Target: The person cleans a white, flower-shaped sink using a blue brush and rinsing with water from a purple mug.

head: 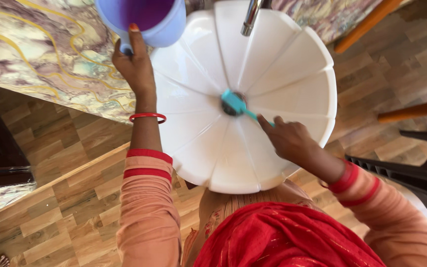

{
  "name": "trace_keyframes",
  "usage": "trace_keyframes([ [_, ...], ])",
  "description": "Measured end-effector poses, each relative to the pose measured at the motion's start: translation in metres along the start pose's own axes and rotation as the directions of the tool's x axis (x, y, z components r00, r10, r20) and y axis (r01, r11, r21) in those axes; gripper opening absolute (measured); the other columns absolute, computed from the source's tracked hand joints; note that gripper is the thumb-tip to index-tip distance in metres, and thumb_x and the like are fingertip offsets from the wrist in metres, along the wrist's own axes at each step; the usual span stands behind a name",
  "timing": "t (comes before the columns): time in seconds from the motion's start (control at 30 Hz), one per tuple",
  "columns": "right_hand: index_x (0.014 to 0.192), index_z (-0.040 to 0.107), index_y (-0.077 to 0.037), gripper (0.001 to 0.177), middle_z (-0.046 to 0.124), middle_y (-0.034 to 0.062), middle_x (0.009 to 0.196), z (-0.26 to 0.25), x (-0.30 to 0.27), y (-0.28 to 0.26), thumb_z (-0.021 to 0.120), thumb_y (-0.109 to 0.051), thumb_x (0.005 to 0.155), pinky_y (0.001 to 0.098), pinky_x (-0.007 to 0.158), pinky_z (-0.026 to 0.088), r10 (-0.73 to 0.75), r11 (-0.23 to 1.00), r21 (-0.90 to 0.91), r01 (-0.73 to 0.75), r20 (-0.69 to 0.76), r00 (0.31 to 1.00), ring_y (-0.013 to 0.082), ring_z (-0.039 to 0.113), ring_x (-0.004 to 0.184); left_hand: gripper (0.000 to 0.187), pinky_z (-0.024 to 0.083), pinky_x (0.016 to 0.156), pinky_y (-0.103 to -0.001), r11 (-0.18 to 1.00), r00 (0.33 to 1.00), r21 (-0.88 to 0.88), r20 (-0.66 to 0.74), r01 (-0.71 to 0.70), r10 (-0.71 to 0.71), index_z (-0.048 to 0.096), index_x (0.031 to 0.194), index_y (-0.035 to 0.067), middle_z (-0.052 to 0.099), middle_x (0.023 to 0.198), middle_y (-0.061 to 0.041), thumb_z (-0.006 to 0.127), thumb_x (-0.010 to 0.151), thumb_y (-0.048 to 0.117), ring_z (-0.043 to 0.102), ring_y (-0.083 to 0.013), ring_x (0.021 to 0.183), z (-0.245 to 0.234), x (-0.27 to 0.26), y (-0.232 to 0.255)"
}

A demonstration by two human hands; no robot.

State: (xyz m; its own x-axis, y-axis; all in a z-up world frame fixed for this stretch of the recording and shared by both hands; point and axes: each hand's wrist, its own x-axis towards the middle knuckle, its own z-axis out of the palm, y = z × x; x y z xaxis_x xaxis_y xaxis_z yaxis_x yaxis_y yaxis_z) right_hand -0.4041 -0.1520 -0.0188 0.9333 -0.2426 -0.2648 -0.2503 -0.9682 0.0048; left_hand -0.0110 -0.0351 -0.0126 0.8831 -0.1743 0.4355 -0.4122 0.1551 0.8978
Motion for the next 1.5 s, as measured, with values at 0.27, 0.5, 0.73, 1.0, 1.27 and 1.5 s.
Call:
trace_keyframes([
  [0.27, 0.15, 0.043, -0.015, 0.077, 0.047, 0.0151, 0.144, -0.05, -0.067, 0.026, 0.051, 0.012, 0.079, 0.034, 0.054, 0.063, 0.079, 0.957, 0.252, -0.146, 0.256, 0.963, 0.024, 0.071, 0.075, 0.039, 0.047, 0.058, -0.027, 0.988, 0.989, 0.035, -0.006, 0.149, -0.149, 0.074, 0.095, -0.002, 0.073, 0.072, -0.001, 0.075, 0.091, 0.038, 0.059, -0.0074, 0.061, 0.023, 0.005, 0.013],
  [0.5, 0.148, 0.043, -0.004, 0.069, 0.054, 0.023, 0.137, -0.052, -0.071, -0.008, 0.059, -0.003, 0.081, 0.0314, 0.044, 0.059, 0.025, 0.996, -0.082, -0.017, 0.096, 0.995, 0.022, 0.072, 0.064, 0.061, 0.058, 0.071, -0.036, 0.883, 0.976, 0.416, -0.115, 0.216, -0.185, 0.071, 0.093, -0.005, 0.076, 0.083, -0.012, 0.075, 0.081, 0.056, 0.074, -0.0197, 0.076, 0.027, 0.04, 0.005],
  [0.73, 0.137, 0.05, 0.003, 0.055, 0.062, 0.0276, 0.122, -0.044, -0.071, -0.02, 0.061, -0.008, 0.084, 0.0324, 0.044, 0.06, -0.066, 0.986, -0.151, 0.077, 0.078, 0.995, 0.0231, 0.073, 0.062, 0.058, 0.058, 0.08, -0.044, 0.678, 0.979, 0.708, -0.103, 0.198, -0.178, 0.073, 0.103, 0.001, 0.076, 0.104, -0.02, 0.07, 0.081, 0.054, 0.075, -0.0361, 0.097, 0.033, 0.049, 0.052],
  [1.0, 0.126, 0.058, 0.004, 0.04, 0.064, 0.0362, 0.118, -0.017, -0.004, -0.029, 0.059, -0.007, 0.087, 0.0301, 0.044, 0.058, -0.104, 0.97, -0.236, 0.06, -0.179, 0.978, 0.0221, 0.072, 0.058, 0.047, 0.059, 0.073, -0.048, 0.429, 0.987, 0.897, -0.039, 0.104, -0.158, 0.072, 0.092, -0.001, 0.071, 0.098, -0.026, 0.062, 0.088, 0.045, 0.072, -0.0426, 0.089, 0.05, 0.06, 0.051],
  [1.27, 0.137, 0.055, 0.001, 0.06, 0.06, 0.0375, 0.127, -0.026, -0.072, -0.036, 0.059, -0.012, 0.079, 0.0332, 0.043, 0.061, -0.126, 0.945, -0.292, 0.146, 0.086, 0.988, 0.028, 0.073, 0.063, 0.044, 0.06, 0.068, -0.045, 0.385, 0.982, 0.923, 0.078, -0.006, -0.172, 0.073, 0.099, 0.002, 0.072, 0.093, -0.025, 0.063, 0.088, 0.044, 0.073, -0.0413, 0.087, 0.047, 0.072, 0.045],
  [1.5, 0.134, 0.056, 0.005, 0.055, 0.061, 0.0358, 0.126, -0.002, 0.011, -0.035, 0.06, -0.007, 0.081, 0.0303, 0.045, 0.058, -0.068, 0.962, -0.271, 0.017, -0.183, 0.981, 0.023, 0.071, 0.058, 0.027, 0.059, 0.073, -0.046, 0.285, 0.956, 0.957, 0.044, 0.043, -0.289, 0.074, 0.098, 0.007, 0.072, 0.102, -0.022, 0.066, 0.084, 0.029, 0.071, -0.0409, 0.096, 0.052, 0.083, 0.064],
])
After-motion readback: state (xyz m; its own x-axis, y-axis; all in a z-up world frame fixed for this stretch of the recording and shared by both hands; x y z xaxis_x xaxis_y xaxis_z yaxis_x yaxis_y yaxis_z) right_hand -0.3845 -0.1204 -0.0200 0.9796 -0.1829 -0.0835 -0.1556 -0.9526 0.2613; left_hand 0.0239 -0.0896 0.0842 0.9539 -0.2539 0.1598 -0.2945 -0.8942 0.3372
